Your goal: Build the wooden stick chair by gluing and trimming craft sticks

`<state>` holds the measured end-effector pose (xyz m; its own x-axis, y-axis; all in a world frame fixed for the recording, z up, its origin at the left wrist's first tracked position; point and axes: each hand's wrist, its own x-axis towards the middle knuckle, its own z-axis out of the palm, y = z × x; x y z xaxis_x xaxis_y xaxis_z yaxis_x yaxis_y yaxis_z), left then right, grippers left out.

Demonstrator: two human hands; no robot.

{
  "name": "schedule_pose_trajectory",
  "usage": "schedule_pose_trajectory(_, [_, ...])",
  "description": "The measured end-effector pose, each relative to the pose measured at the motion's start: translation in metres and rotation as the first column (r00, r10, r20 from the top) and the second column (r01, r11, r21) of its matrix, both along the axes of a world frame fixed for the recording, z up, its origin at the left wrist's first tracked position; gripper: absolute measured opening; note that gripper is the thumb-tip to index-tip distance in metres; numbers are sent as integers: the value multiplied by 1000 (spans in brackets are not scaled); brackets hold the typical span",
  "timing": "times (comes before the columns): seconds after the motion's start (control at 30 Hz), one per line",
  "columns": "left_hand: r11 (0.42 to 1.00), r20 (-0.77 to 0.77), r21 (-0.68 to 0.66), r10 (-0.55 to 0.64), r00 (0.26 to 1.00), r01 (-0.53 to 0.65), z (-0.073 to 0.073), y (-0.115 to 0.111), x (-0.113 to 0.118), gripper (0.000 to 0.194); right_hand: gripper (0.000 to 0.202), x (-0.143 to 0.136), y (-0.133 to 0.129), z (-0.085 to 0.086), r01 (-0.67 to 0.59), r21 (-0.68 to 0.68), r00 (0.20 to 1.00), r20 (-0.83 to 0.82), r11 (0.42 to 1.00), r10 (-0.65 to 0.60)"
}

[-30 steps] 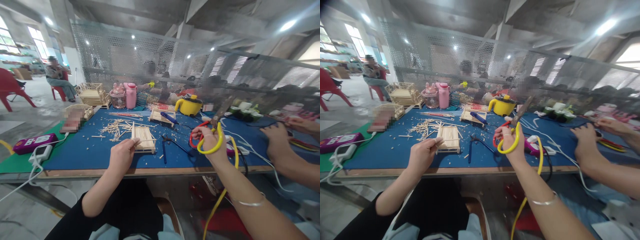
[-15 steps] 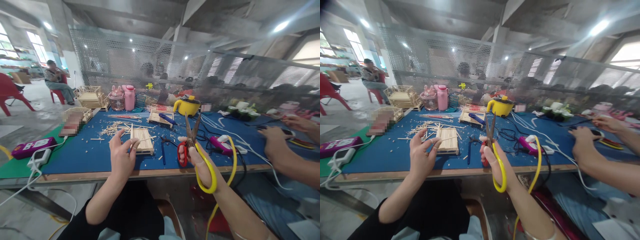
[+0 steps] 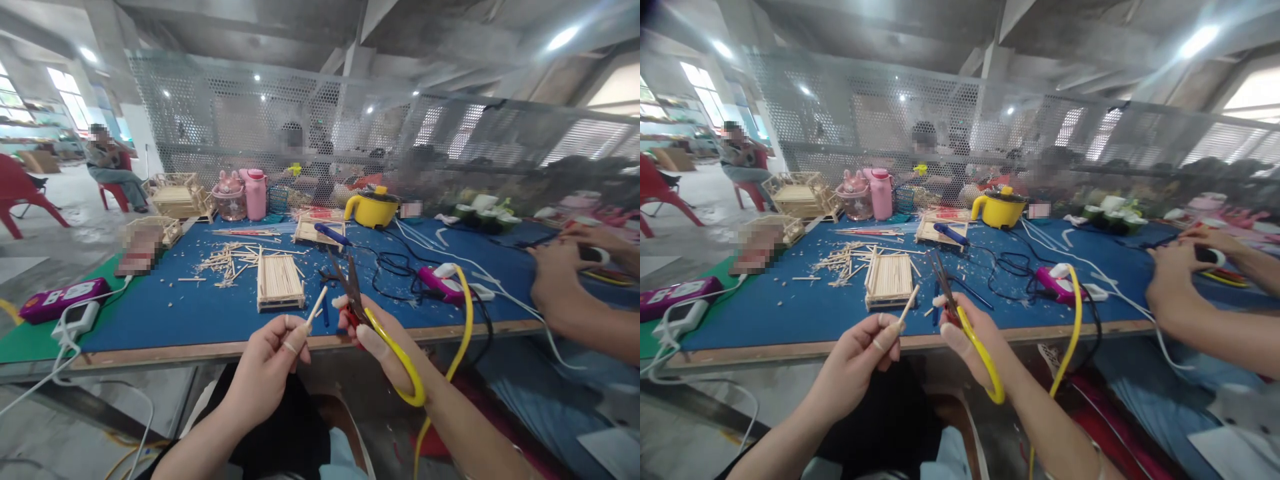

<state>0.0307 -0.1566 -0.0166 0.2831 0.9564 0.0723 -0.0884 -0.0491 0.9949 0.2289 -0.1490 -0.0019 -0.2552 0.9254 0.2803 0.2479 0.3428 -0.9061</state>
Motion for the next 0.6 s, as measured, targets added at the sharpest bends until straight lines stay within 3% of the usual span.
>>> schedule_pose_trajectory(0.13, [989,-18,-35,-144,989,143,1,-7,0,31,36,-18,3,10,94,-73,959,-262,993,-111])
schedule_pose_trajectory(0.23, [978,5,-47,-202,979,202,-1,-7,-1,32,36,-31,5,18,134,-64,929,-339,989,-148])
schedule_pose_trajectory(0.47, [947,192,-50,-302,934,317,7,10,-1,37,28,-41,5,22,110,91,974,-209,990,-89])
schedule_pose_trajectory(0.6, [970,148,-49,-229,962,238,10,16,4,34,26,-41,6,21,97,144,991,-101,985,-82])
